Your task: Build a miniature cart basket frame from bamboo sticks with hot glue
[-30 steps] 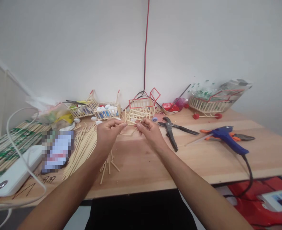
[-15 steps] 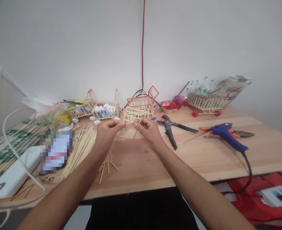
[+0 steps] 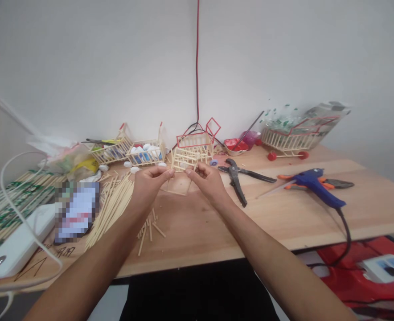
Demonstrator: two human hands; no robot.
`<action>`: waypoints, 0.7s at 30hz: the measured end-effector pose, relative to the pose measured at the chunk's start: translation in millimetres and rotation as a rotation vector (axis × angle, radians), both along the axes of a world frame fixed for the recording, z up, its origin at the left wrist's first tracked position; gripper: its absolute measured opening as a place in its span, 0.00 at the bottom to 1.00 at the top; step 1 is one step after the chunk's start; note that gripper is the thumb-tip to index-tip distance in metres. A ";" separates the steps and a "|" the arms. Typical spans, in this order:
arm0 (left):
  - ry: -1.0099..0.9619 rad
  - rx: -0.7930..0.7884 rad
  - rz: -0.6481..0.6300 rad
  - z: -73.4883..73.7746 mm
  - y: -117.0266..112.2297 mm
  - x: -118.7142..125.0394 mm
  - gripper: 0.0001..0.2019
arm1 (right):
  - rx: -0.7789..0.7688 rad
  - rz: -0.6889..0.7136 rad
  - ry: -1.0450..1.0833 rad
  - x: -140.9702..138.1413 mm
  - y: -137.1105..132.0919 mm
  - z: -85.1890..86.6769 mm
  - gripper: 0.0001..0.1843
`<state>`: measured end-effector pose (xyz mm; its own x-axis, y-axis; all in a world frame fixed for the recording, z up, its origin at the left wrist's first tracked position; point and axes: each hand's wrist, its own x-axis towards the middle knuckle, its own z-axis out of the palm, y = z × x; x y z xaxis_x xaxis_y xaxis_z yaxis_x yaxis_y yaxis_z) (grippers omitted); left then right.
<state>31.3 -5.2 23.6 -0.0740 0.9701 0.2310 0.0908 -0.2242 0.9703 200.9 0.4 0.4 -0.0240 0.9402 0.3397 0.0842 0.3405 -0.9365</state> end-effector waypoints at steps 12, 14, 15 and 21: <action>0.009 0.000 0.011 -1.2 -0.3 0.6 0.10 | -0.016 0.006 -0.046 0.3 0.2 1.3 0.21; 0.011 0.000 0.003 -2.2 0.4 0.4 0.10 | -0.025 0.016 -0.056 0.5 -1.1 3.0 0.22; 0.012 -0.002 -0.002 -2.6 0.5 0.3 0.10 | -0.034 0.023 -0.055 0.7 -1.6 3.5 0.23; 0.000 -0.023 -0.019 -3.0 -0.3 1.7 0.10 | -0.120 0.059 0.005 1.2 -0.2 -1.5 0.23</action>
<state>32.9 -5.6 20.6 -0.0557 0.9764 0.2088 0.0866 -0.2036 0.9752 202.1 0.2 -1.1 -0.0785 0.9712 0.2251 0.0623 0.2302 -0.9712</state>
